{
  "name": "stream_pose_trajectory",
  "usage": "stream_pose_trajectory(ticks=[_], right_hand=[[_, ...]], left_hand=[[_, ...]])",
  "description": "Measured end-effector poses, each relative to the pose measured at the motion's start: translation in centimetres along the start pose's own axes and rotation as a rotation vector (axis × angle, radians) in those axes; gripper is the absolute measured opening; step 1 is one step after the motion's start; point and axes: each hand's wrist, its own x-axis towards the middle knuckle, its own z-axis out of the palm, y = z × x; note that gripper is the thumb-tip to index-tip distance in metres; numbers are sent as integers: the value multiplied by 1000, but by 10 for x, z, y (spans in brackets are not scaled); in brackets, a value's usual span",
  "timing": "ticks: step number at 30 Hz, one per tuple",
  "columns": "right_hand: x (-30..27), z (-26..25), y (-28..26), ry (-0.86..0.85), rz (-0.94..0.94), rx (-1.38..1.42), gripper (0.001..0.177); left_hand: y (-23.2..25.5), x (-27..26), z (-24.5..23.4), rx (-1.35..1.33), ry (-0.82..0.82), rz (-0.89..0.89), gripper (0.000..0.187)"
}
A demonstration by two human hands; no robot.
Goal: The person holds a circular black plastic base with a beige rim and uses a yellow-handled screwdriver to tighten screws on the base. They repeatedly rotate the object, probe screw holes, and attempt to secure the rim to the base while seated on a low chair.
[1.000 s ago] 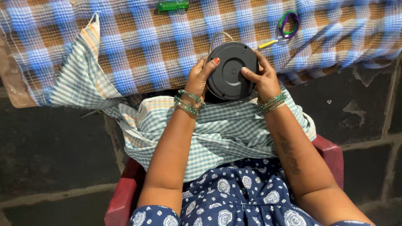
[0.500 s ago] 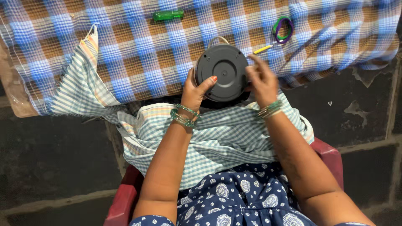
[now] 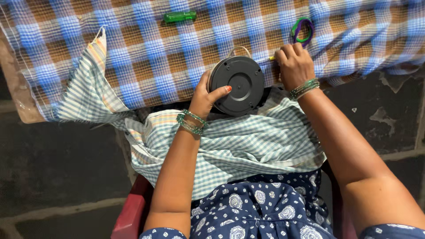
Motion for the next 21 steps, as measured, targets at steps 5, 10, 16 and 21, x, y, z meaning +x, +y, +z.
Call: stream_pose_trajectory(ticks=[5, 10, 16, 21], right_hand=[[1, -22, 4, 121, 169, 106, 12], [9, -49, -8, 218, 636, 1130, 15], [14, -80, -28, 230, 713, 1850, 23], [18, -90, -41, 204, 711, 1908, 25]], left_hand=[[-1, 3, -1, 3, -6, -5, 82], [0, 3, 0, 18, -36, 29, 79], [4, -1, 2, 14, -42, 35, 77], [7, 0, 3, 49, -53, 57, 80]])
